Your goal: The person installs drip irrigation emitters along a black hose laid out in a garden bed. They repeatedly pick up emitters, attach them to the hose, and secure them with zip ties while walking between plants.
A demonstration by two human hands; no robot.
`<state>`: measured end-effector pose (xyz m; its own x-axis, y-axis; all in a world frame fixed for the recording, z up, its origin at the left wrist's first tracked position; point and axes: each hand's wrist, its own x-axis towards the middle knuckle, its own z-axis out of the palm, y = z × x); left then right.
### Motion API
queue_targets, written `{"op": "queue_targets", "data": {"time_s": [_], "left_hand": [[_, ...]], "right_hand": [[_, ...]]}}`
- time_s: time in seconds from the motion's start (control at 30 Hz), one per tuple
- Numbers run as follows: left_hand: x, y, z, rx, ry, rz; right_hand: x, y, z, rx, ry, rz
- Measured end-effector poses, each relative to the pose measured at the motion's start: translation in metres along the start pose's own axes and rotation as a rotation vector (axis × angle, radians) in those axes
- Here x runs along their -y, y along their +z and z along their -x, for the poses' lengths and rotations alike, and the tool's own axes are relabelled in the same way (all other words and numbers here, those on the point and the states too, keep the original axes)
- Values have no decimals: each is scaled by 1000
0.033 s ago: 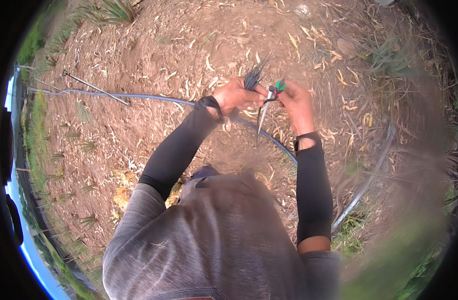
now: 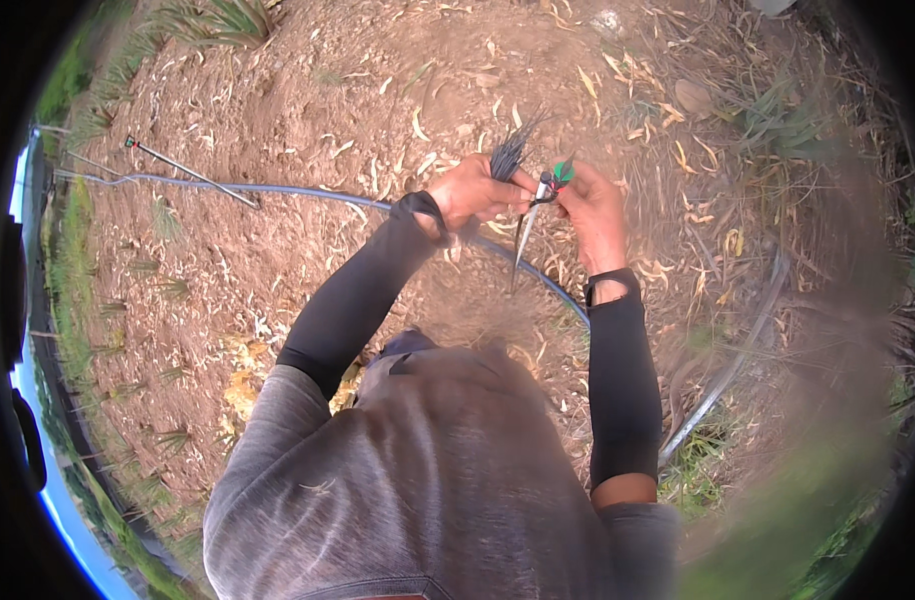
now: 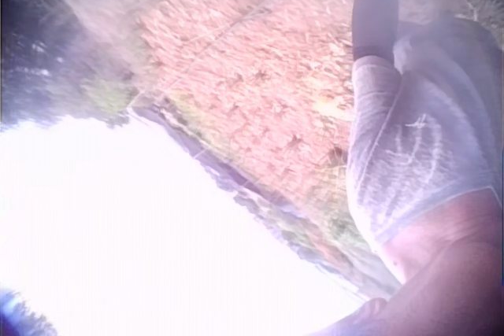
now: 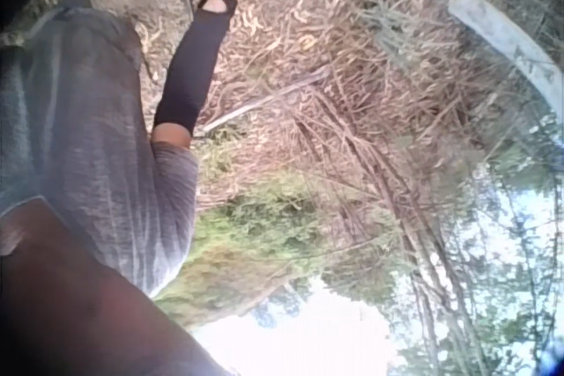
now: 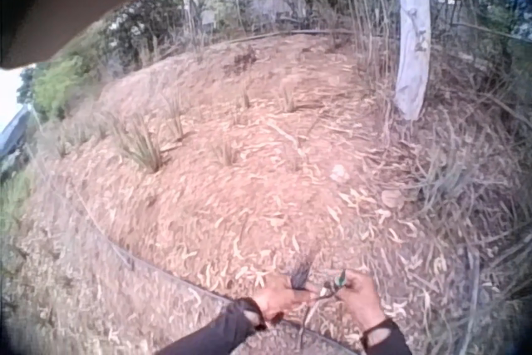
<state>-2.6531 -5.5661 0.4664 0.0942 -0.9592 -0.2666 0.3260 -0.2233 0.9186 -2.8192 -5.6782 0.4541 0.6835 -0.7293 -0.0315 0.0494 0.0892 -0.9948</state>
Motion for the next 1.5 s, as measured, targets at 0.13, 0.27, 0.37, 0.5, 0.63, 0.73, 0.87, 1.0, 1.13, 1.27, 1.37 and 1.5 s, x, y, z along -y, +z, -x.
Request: {"op": "queue_targets", "data": {"time_s": [0.13,0.27,0.37,0.5,0.63,0.73,0.87,1.0,1.13,1.27,1.37,1.5], "left_hand": [[-3,0,-1,-16,11,58],[-6,-1,-5,-50,6,2],[-3,-6,-7,-50,3,91],[8,2,7,-60,20,400],[31,10,15,-47,158,469],[49,21,5,-167,244,510],[55,39,7,-200,285,565],[59,39,-1,-243,287,600],[56,42,-3,-299,270,578],[47,35,-10,-236,179,557],[42,28,-15,-205,90,615],[38,18,-19,-152,1,721]], "right_hand": [[-5,9,3,-47,71,-146],[-7,3,-6,51,39,-30],[0,10,-9,65,20,-55],[-7,3,-14,23,35,-25],[-12,1,-16,36,18,-126],[-13,6,-18,-23,-15,-101],[-8,4,-15,-32,5,-115],[-15,-4,-20,43,20,-115],[-14,-7,-21,65,10,-59],[-14,-19,-25,115,25,-4],[-5,-17,-28,181,57,-67],[0,-25,-40,451,34,-37]]}}
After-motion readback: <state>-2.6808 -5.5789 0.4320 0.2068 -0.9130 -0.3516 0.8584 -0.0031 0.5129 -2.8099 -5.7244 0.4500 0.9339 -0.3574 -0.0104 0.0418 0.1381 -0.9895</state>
